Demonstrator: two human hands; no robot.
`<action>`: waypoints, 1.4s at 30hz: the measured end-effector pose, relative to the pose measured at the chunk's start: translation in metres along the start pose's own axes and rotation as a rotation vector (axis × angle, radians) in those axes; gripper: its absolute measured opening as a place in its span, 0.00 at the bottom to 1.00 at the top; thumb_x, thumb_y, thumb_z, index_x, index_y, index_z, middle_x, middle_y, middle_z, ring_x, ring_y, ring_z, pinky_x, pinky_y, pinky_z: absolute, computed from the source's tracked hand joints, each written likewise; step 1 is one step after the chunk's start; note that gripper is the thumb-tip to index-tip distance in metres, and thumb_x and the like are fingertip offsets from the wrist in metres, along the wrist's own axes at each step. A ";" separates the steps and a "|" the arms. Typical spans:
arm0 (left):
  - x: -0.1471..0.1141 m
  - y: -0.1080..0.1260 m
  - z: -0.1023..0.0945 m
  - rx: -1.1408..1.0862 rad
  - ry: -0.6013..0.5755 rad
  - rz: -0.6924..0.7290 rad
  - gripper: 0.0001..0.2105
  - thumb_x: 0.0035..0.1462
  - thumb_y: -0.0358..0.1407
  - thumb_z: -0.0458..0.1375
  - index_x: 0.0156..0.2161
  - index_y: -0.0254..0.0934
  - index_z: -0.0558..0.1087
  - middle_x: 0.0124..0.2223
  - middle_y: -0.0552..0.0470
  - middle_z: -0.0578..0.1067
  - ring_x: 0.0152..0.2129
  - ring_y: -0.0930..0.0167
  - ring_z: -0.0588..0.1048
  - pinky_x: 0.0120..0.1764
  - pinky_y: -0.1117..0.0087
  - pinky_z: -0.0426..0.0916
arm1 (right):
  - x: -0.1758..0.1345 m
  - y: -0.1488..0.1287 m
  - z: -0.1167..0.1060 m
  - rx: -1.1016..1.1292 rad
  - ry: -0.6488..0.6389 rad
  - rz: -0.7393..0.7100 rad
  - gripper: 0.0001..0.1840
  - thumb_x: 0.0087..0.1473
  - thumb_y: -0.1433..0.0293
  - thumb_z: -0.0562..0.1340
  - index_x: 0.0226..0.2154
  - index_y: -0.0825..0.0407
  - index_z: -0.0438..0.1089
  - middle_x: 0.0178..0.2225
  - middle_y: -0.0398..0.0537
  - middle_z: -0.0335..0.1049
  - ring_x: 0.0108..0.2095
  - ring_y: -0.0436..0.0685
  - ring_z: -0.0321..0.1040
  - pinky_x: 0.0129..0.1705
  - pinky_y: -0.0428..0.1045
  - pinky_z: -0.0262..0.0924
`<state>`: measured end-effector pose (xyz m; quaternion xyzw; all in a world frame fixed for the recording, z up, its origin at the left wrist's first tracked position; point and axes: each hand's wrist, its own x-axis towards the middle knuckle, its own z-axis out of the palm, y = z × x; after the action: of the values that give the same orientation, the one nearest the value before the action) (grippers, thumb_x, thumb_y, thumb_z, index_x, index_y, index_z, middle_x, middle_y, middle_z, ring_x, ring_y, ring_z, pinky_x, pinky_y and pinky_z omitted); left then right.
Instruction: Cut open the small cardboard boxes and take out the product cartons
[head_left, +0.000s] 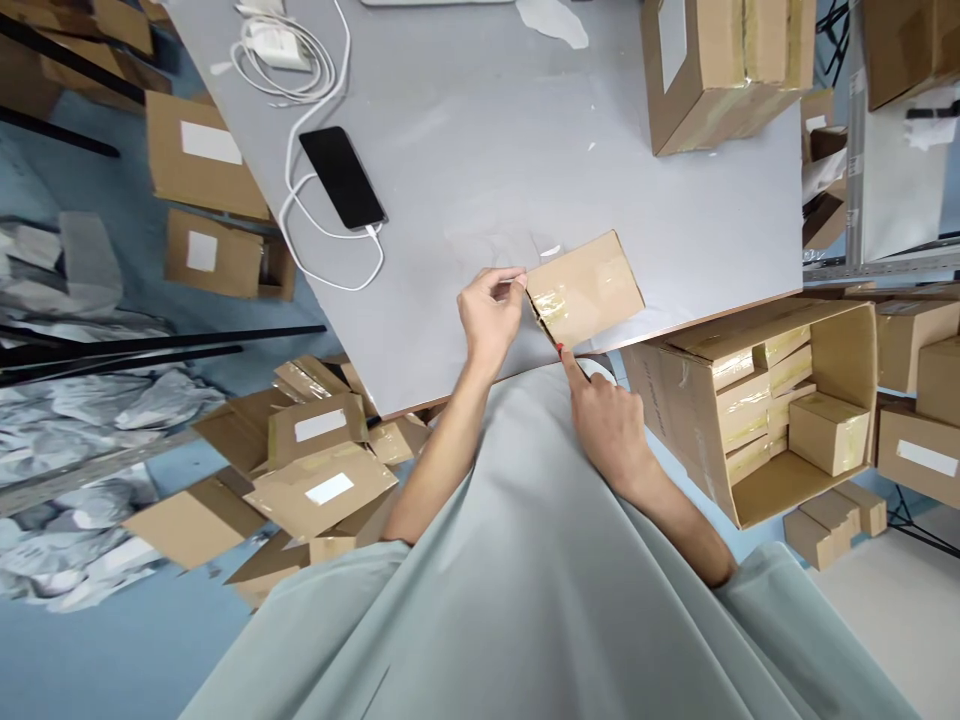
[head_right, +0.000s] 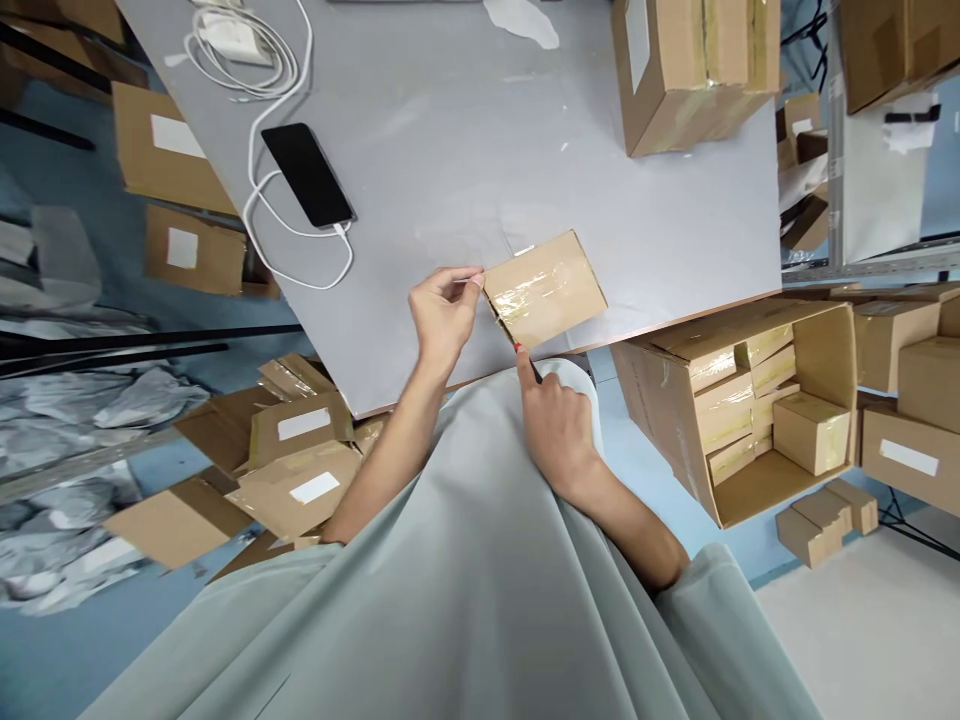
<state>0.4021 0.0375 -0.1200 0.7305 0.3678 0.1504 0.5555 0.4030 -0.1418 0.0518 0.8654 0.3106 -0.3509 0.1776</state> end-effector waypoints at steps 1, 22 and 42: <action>0.000 -0.001 -0.001 -0.005 -0.003 0.012 0.11 0.69 0.40 0.62 0.48 0.39 0.85 0.50 0.47 0.86 0.47 0.65 0.85 0.55 0.65 0.79 | -0.005 0.003 0.000 0.012 0.011 0.006 0.40 0.76 0.74 0.53 0.83 0.40 0.47 0.44 0.54 0.82 0.34 0.55 0.81 0.36 0.45 0.67; -0.009 0.037 0.012 0.225 -0.110 0.268 0.21 0.73 0.45 0.61 0.65 0.44 0.77 0.69 0.41 0.77 0.70 0.55 0.73 0.74 0.46 0.67 | 0.042 0.112 0.042 0.628 0.457 0.209 0.33 0.75 0.63 0.55 0.77 0.55 0.62 0.51 0.61 0.86 0.39 0.66 0.84 0.40 0.52 0.74; -0.012 0.053 0.098 0.476 -0.269 0.435 0.20 0.78 0.45 0.53 0.67 0.45 0.76 0.76 0.44 0.72 0.80 0.54 0.59 0.81 0.36 0.42 | 0.084 0.137 0.007 0.451 0.327 -0.029 0.31 0.82 0.67 0.50 0.81 0.50 0.56 0.50 0.55 0.83 0.41 0.59 0.82 0.40 0.46 0.70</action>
<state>0.4747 -0.0457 -0.1022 0.9141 0.1520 0.0775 0.3680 0.5375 -0.2131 -0.0011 0.9237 0.2617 -0.2692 -0.0769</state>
